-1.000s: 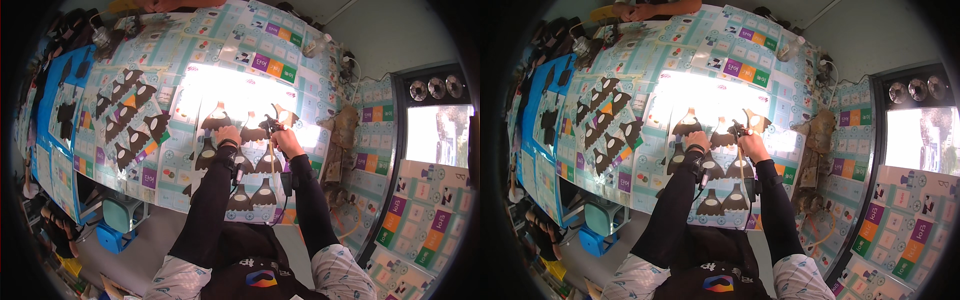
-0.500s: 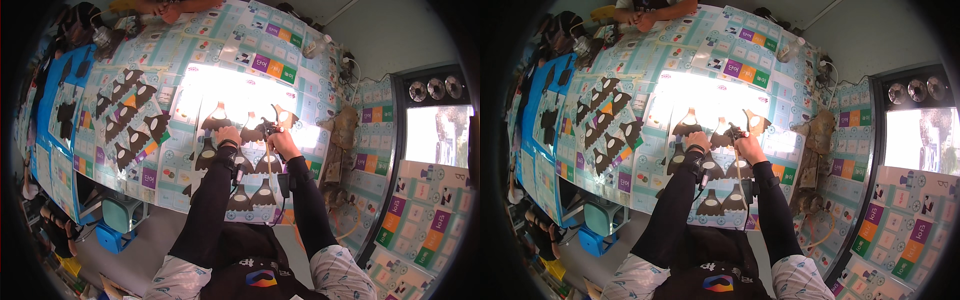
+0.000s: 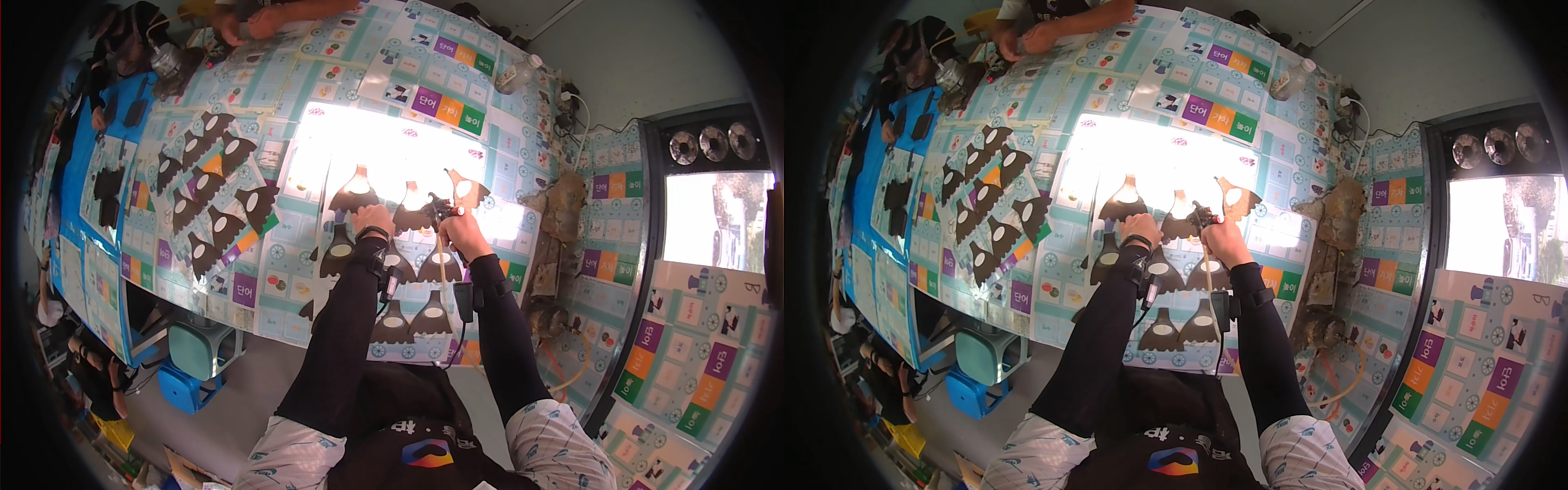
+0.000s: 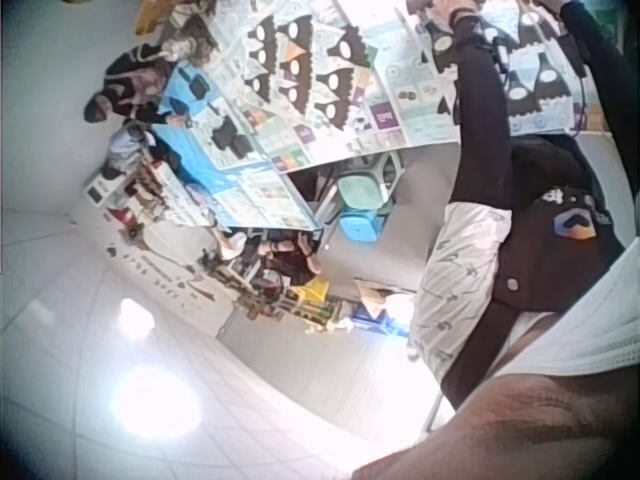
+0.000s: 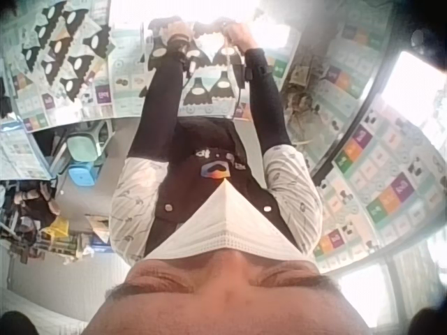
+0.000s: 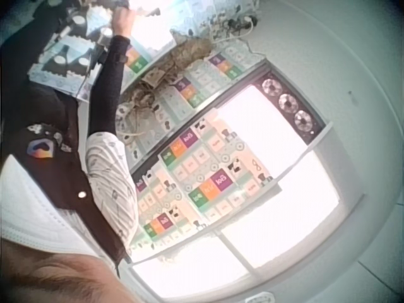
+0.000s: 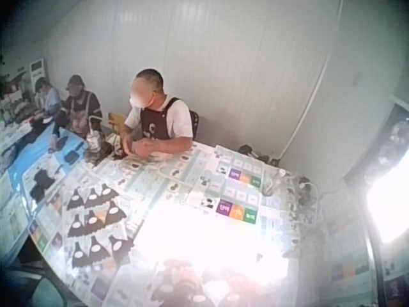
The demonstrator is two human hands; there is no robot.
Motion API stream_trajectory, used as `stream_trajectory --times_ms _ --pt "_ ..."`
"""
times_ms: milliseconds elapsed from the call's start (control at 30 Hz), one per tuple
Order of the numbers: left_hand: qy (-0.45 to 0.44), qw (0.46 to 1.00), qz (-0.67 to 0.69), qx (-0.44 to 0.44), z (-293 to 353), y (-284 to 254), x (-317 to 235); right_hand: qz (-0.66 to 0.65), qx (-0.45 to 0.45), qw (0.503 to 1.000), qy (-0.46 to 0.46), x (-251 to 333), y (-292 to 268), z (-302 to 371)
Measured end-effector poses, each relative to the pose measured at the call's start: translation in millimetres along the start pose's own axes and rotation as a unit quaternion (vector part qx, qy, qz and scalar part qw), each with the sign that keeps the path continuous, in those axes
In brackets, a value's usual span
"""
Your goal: Applying glue and assembling decorative and functional components onto shoe upper materials.
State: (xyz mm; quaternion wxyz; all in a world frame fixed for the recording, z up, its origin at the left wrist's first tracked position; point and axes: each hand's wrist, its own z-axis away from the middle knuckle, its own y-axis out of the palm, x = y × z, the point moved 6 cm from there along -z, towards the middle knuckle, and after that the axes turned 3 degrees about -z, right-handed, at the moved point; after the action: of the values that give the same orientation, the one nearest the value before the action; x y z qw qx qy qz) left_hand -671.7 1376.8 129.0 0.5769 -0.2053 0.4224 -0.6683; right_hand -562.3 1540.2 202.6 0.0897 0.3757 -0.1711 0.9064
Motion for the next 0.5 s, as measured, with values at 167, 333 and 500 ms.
stream_trajectory --times_ms 167,333,500 --pt "0.007 1.0 -0.006 -0.001 1 -2 -5 0.017 -0.02 0.999 -0.036 -3 -5 -4" --pt "0.007 1.0 -0.01 0.002 -3 1 1 -0.08 0.02 0.997 -0.01 6 16 4" --pt "0.011 1.0 -0.019 0.007 -6 4 -1 -0.069 0.044 0.997 -0.017 1 18 2"
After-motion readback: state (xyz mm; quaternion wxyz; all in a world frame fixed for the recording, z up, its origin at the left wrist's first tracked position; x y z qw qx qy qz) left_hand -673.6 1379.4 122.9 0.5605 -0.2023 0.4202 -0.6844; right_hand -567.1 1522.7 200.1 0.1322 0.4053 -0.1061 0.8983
